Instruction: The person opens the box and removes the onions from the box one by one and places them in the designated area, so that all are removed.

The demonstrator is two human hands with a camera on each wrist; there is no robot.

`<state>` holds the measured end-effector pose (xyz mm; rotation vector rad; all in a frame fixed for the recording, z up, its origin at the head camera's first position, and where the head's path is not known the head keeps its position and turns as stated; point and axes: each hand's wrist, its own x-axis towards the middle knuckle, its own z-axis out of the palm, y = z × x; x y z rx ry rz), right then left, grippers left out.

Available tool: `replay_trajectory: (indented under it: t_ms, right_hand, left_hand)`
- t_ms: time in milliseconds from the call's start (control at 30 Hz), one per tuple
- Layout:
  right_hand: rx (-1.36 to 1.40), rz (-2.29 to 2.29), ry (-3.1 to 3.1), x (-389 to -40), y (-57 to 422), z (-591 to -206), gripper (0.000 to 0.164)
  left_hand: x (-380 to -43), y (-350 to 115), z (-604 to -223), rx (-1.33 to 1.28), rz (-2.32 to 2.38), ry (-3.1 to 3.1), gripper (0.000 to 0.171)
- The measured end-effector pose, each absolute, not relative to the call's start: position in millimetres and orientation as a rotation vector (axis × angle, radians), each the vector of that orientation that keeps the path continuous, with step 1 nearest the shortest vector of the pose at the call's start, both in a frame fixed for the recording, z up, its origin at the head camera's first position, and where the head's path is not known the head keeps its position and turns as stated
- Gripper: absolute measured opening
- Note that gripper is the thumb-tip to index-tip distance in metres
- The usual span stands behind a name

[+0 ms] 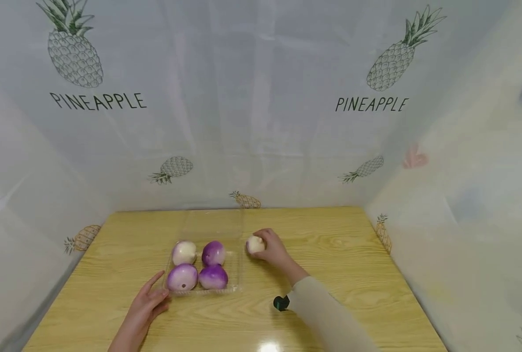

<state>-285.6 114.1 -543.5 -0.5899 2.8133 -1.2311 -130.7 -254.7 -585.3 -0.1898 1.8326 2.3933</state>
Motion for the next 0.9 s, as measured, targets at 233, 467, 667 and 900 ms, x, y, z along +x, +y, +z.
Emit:
replay_trajectory:
  t_ms: [233, 467, 667, 900]
  right_hand:
    - [-0.595, -1.239, 2.787, -284.3, 95.4, -554.2, 0.058]
    - [-0.57, -1.211, 2.788, -278.8, 87.6, -557.0, 0.06]
    - [-0.518, -1.208, 2.76, -277.9, 92.4, -553.4, 0.063]
    - [-0.484, -1.243, 2.797, -288.1, 109.8, -545.1, 0.062]
  left_hand:
    - [-121.2, -268.4, -580.9, -0.203, 2.396, 1.848, 0.045]
    - [-113.0, -270.1, -583.0, -0.24, 2.396, 1.826, 0.045]
    - [-113.8, -265.7, -587.6, -0.22, 2.432, 1.813, 0.05]
    - [-134.2, -253.9, -587.6, -0.14, 2.404, 1.842, 0.055]
